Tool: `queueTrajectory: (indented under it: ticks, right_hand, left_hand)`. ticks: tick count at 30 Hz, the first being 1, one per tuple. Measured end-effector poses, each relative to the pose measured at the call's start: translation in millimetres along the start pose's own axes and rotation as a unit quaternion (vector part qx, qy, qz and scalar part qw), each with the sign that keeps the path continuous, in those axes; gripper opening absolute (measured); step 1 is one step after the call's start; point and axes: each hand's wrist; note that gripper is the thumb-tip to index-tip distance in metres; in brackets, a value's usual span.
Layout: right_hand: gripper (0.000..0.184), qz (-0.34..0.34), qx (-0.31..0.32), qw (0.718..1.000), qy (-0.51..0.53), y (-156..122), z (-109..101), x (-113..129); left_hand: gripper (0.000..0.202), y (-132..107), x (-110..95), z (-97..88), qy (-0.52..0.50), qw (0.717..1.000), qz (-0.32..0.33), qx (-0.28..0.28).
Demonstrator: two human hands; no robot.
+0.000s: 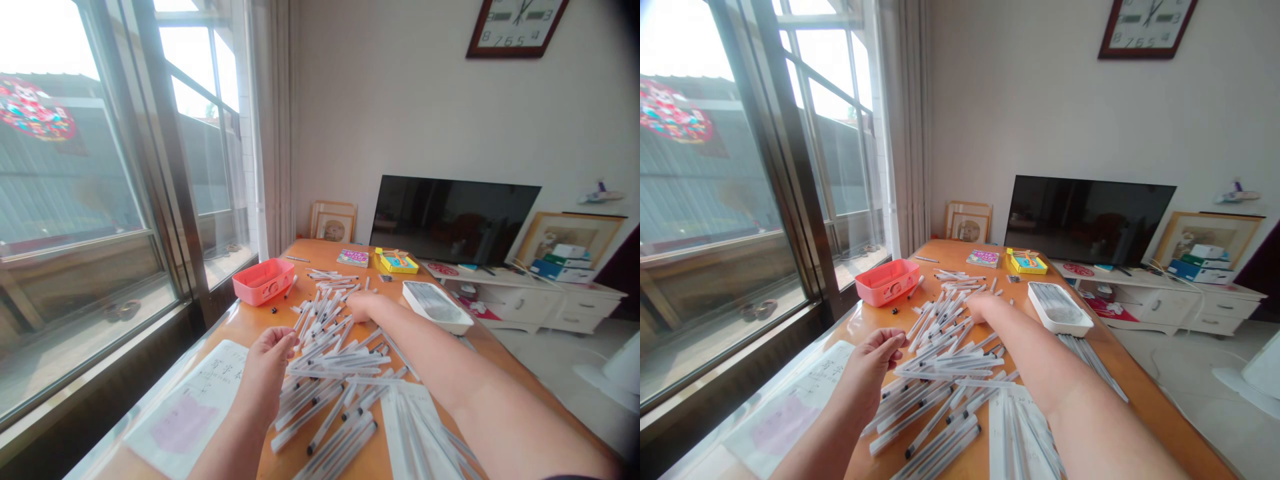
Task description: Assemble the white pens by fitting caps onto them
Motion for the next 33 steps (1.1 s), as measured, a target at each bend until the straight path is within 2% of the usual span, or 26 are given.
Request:
queueTrajectory:
  ticks: [10,16,24,33]
  right_hand:
    - [0.036,0.014,0.035,0.999,0.003,11,18,-22]
    - [0.031,0.018,0.02,0.999,0.022,19,24,-26]
    - [0.021,-0.002,-0.001,0.999,0.044,15,28,-35]
    - [0.034,-0.017,-0.02,0.998,0.06,14,35,-35]
  left_hand:
    - [0.033,1,3,0.8,-0.008,1.0,-0.001,-0.003]
    - [0.033,0,2,0.5,0.006,1.0,-0.002,-0.012]
    - [0.032,2,3,0.3,-0.002,1.0,-0.005,-0.021]
    - [0.033,1,0,2.1,-0.003,1.0,-0.01,-0.025]
Point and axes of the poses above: each hand's wrist, its own y-axis towards the middle knuckle, its own z-axis out of the palm, x = y × z
